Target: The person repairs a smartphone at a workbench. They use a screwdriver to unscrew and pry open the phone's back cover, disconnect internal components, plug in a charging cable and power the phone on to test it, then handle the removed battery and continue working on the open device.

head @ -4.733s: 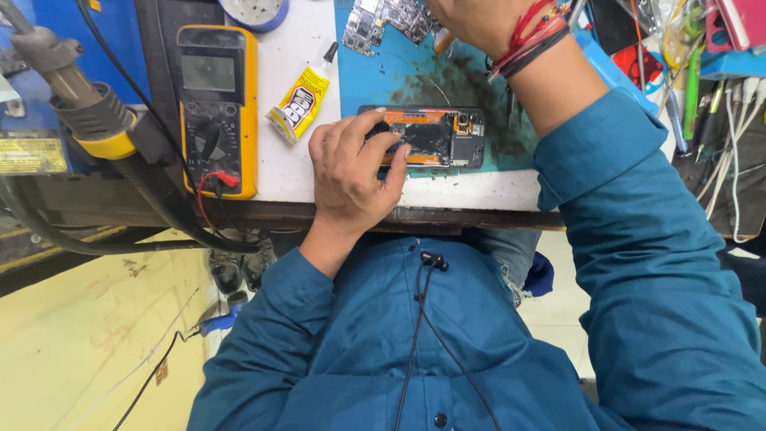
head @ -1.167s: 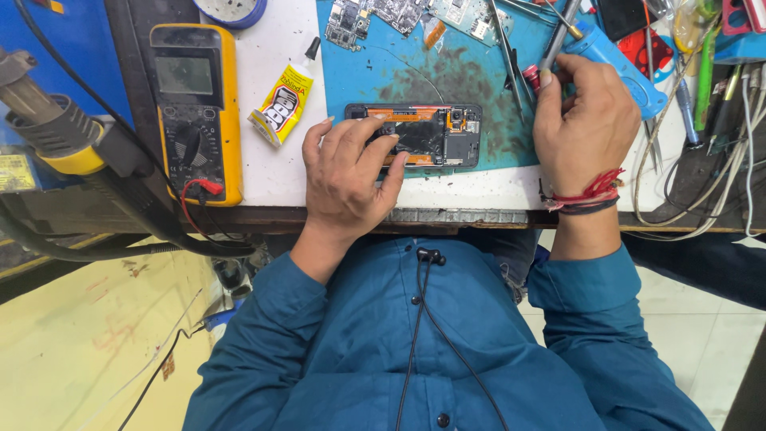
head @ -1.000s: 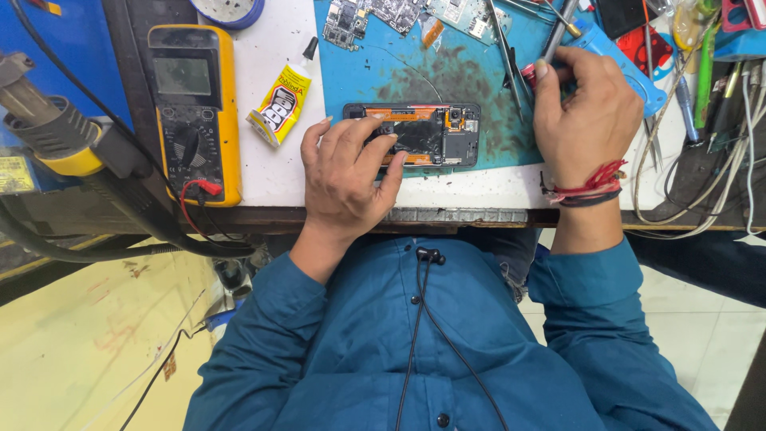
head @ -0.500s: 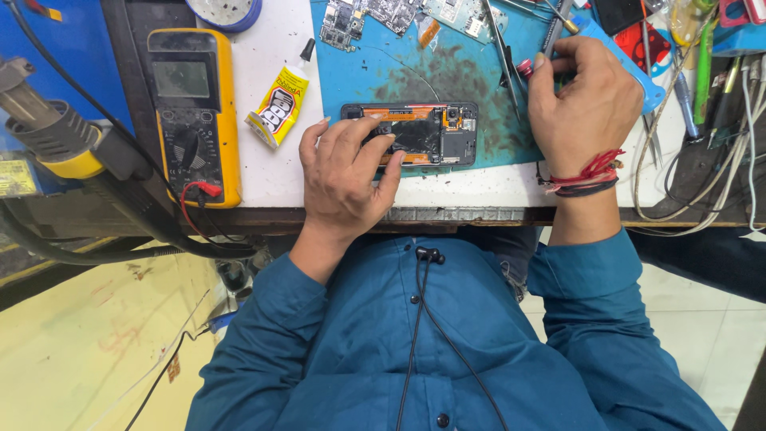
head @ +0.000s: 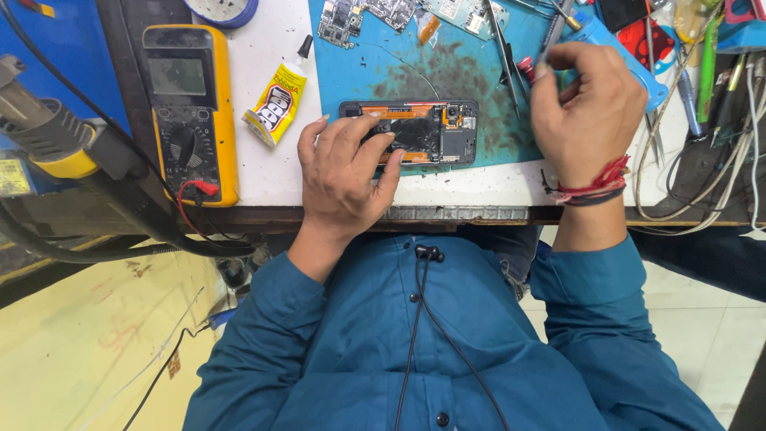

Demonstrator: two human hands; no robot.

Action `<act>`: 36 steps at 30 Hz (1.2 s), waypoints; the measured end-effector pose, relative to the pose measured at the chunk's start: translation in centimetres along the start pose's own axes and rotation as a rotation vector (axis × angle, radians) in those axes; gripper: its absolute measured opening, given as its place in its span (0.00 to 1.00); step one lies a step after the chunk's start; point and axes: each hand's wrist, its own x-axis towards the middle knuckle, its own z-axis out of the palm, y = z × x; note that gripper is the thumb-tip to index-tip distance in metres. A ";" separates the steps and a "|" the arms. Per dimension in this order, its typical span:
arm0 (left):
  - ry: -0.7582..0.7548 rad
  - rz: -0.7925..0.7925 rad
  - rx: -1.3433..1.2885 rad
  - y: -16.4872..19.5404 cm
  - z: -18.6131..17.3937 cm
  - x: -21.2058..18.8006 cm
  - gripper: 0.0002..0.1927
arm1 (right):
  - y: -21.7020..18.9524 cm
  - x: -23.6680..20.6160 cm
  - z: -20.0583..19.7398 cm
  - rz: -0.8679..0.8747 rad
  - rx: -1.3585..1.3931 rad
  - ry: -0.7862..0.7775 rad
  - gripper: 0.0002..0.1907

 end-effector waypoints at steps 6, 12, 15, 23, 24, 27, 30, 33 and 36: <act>-0.009 0.002 0.004 -0.1 0.0 0.0 0.11 | -0.6 -0.5 -1.2 -0.232 -0.153 -0.059 0.13; -0.010 -0.003 -0.001 0.0 -0.1 -0.1 0.11 | 1.3 -1.3 -1.3 -0.111 -0.253 -0.170 0.11; 0.001 0.008 0.004 0.1 -0.1 0.3 0.12 | 1.8 -1.8 -1.3 -0.190 -0.289 -0.117 0.13; -0.159 -0.281 -0.644 3.6 -1.2 -0.2 0.18 | 0.8 -2.5 -2.8 -0.161 -0.092 -0.041 0.14; -0.240 -0.406 -0.807 4.2 -1.0 -0.4 0.22 | 0.5 -2.5 -3.1 -0.162 -0.036 -0.016 0.13; -0.388 -0.620 -1.067 5.1 0.3 -0.3 0.29 | -0.5 -2.5 -3.3 -0.143 0.226 0.042 0.09; -0.429 -0.720 -1.213 5.1 1.1 -0.5 0.34 | -1.3 -2.7 -3.0 -0.122 0.363 0.104 0.05; -0.445 -0.744 -1.329 4.9 1.6 -0.9 0.37 | -1.7 -3.5 -1.9 0.057 0.570 0.135 0.08; -0.436 -0.736 -1.464 4.8 1.9 -1.2 0.39 | -1.7 -4.6 0.2 0.164 0.793 0.129 0.09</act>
